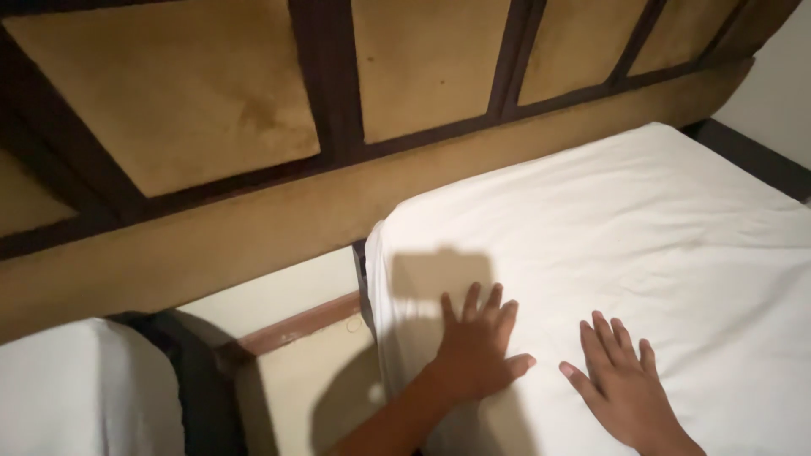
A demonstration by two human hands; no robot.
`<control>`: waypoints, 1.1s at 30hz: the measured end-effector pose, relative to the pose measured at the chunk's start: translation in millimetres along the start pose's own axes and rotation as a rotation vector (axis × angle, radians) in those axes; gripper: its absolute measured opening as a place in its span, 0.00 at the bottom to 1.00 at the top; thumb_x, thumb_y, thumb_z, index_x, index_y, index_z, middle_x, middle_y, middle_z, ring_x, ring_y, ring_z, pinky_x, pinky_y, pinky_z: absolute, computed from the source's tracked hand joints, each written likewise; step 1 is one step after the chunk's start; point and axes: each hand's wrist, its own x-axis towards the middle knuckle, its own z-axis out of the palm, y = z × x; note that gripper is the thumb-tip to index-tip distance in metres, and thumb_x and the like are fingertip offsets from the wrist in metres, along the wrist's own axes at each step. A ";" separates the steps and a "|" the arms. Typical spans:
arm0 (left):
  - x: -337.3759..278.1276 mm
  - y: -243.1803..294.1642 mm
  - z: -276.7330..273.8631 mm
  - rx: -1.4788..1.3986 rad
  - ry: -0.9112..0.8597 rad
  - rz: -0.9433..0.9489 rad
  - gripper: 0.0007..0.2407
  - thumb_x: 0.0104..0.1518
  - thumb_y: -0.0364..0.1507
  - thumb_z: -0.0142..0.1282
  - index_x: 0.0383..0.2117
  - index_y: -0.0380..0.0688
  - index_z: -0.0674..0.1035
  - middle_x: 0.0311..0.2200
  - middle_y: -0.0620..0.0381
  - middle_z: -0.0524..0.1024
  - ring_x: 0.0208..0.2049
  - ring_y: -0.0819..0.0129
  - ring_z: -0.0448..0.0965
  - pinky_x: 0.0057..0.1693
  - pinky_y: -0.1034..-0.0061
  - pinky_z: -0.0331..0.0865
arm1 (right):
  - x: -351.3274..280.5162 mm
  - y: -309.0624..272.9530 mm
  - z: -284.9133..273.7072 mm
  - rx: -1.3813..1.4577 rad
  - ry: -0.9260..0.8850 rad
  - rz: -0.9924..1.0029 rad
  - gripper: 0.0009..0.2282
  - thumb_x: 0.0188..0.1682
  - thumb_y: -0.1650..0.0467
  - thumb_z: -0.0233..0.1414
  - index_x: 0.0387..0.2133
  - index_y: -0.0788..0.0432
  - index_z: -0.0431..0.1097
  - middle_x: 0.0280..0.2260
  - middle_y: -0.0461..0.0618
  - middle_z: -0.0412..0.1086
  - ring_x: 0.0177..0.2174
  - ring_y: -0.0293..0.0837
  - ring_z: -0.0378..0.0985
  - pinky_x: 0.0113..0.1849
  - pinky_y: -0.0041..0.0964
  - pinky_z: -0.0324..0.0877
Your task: The person smooths a white fitted sheet on a mattress by hand, repeatedly pressing and tucking the fabric along the edges and corners. The person moves around the bed to adjust different sections, ensuring the sheet is flat and secure.
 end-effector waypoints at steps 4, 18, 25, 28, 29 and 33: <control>-5.2 -5.7 7.4 -0.005 -0.004 -0.005 0.37 0.57 0.51 0.48 0.70 0.42 0.55 0.73 0.40 0.42 0.74 0.40 0.32 0.69 0.35 0.21 | -1.4 -6.3 -4.4 -0.013 -0.034 0.013 0.36 0.52 0.48 0.38 0.69 0.54 0.46 0.72 0.56 0.37 0.70 0.58 0.35 0.60 0.66 0.38; 1.2 25.1 29.9 -0.033 0.169 0.185 0.35 0.59 0.50 0.52 0.67 0.34 0.64 0.70 0.32 0.51 0.72 0.30 0.42 0.64 0.22 0.29 | -71.4 25.2 -39.3 0.076 -0.025 0.230 0.36 0.48 0.50 0.43 0.70 0.51 0.49 0.71 0.56 0.41 0.68 0.57 0.38 0.60 0.67 0.42; -0.8 72.5 59.1 -0.021 0.404 0.481 0.32 0.56 0.49 0.56 0.61 0.36 0.74 0.68 0.33 0.62 0.69 0.29 0.56 0.61 0.19 0.44 | -96.2 44.2 -14.7 0.162 0.012 0.223 0.36 0.49 0.50 0.45 0.69 0.52 0.51 0.70 0.56 0.42 0.69 0.56 0.41 0.61 0.64 0.45; -1.7 78.6 71.0 -0.046 0.503 0.531 0.30 0.59 0.49 0.56 0.59 0.37 0.76 0.67 0.35 0.66 0.69 0.31 0.61 0.63 0.21 0.48 | -98.2 41.8 -11.7 0.189 0.055 0.191 0.36 0.49 0.50 0.44 0.70 0.53 0.49 0.72 0.58 0.41 0.67 0.57 0.40 0.60 0.63 0.41; -1.4 77.5 74.6 -0.033 0.489 0.527 0.30 0.57 0.48 0.57 0.59 0.36 0.76 0.66 0.34 0.66 0.68 0.31 0.61 0.62 0.21 0.47 | -98.6 41.4 -12.0 0.195 0.063 0.196 0.36 0.49 0.50 0.44 0.70 0.53 0.49 0.71 0.57 0.42 0.67 0.56 0.40 0.61 0.62 0.41; -0.2 66.1 94.4 -0.008 0.492 0.524 0.31 0.55 0.48 0.59 0.58 0.33 0.77 0.63 0.31 0.68 0.66 0.31 0.61 0.64 0.20 0.44 | -97.8 43.4 -7.3 0.177 0.069 0.179 0.36 0.50 0.50 0.43 0.70 0.54 0.49 0.69 0.58 0.41 0.67 0.58 0.41 0.61 0.61 0.42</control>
